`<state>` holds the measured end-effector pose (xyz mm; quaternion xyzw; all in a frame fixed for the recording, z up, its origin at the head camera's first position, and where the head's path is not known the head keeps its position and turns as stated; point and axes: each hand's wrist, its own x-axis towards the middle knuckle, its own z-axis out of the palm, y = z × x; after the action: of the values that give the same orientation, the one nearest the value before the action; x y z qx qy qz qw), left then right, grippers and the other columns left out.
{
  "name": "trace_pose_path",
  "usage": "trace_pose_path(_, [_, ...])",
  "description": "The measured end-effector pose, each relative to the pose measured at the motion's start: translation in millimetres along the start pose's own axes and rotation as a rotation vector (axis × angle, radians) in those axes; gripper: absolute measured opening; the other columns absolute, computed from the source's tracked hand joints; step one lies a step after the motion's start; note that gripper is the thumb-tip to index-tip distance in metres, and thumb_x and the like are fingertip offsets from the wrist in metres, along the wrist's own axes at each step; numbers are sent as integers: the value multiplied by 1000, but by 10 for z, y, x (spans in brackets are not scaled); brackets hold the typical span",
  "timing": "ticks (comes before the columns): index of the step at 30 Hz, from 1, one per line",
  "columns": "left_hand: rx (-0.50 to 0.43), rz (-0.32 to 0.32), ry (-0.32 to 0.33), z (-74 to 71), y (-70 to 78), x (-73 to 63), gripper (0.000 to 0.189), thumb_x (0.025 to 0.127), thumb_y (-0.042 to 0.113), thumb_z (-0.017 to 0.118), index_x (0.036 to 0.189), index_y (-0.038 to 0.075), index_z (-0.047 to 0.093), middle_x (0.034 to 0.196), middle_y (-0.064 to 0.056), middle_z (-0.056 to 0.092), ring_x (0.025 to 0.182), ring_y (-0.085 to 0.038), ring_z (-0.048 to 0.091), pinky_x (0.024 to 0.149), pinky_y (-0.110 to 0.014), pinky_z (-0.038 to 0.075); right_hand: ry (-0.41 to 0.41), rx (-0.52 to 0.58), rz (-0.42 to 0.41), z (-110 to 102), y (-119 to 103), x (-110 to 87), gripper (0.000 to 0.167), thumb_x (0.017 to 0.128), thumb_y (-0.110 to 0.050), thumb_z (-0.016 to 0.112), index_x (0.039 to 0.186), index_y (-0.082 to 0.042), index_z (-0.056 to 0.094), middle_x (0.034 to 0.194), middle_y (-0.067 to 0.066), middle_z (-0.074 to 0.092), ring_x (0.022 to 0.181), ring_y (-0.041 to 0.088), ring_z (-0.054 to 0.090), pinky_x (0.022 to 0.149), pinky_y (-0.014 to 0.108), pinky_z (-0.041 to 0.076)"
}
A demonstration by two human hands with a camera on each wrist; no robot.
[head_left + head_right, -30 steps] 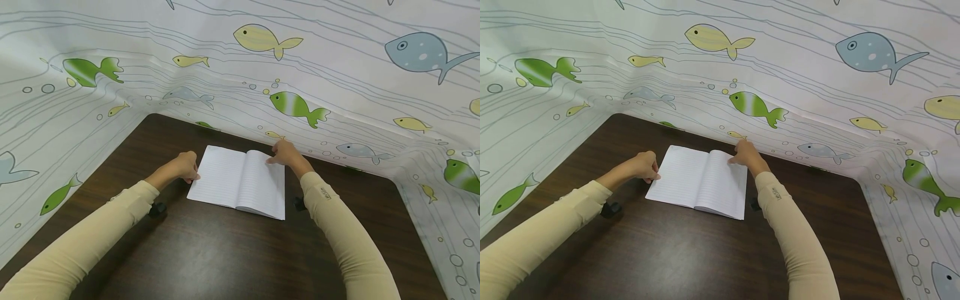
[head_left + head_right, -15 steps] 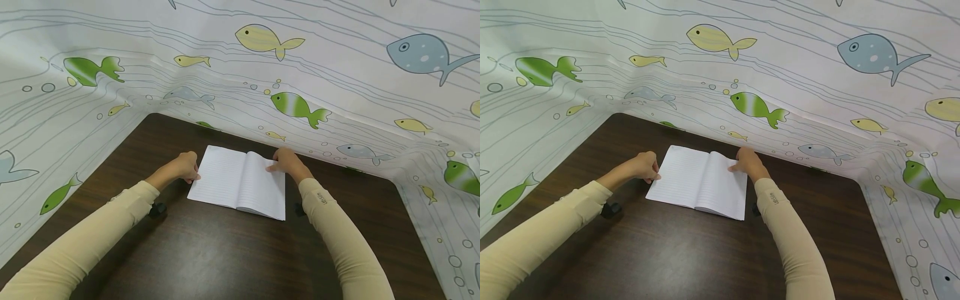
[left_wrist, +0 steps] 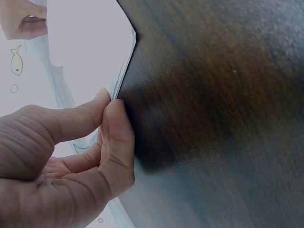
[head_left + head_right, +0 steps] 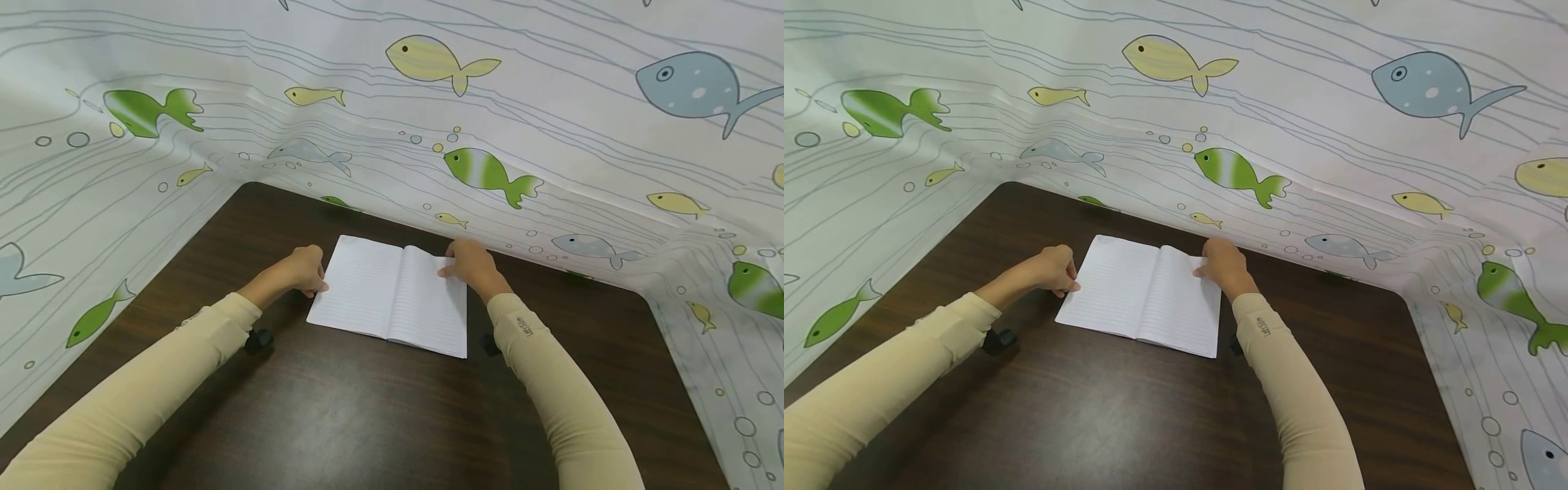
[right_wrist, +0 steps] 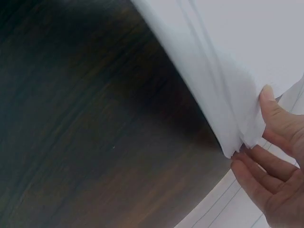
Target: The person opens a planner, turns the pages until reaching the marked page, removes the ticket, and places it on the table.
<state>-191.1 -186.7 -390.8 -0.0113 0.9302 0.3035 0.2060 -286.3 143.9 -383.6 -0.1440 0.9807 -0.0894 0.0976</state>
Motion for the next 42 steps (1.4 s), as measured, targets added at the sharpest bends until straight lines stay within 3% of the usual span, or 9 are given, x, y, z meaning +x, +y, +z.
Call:
trace_pose_path(14, [-8, 23, -8, -16, -15, -11, 21, 95, -1, 78, 100, -10, 60, 93, -18, 64, 63, -15, 70, 62, -24, 64, 80, -79, -88, 61, 75, -7, 49, 90, -33, 88, 129, -5, 75, 128, 14, 76, 98, 28, 67, 83, 48, 62])
trace_pose_path(24, [5, 27, -2, -19, 3, -6, 21, 94, 0, 79, 99, -11, 62, 93, -20, 65, 61, -14, 70, 62, -25, 65, 144, -139, -133, 109, 132, -55, 50, 91, -38, 86, 129, -8, 75, 125, 13, 77, 97, 29, 68, 86, 51, 63])
trace_pose_path(34, [-2, 16, -20, -32, 12, 5, 19, 94, 0, 79, 99, -11, 63, 90, -18, 67, 63, -15, 71, 62, -24, 65, 132, -102, -125, 117, 152, -92, 49, 87, -35, 91, 121, -7, 71, 118, 12, 72, 97, 29, 63, 85, 50, 61])
trace_pose_path(42, [-18, 18, -29, -48, 6, 12, 16, 95, 1, 76, 97, -11, 67, 81, -12, 67, 60, -14, 71, 62, -24, 65, 112, 30, -144, 114, 209, -110, 43, 91, -23, 89, 124, -4, 67, 121, 14, 70, 103, 32, 64, 92, 50, 59])
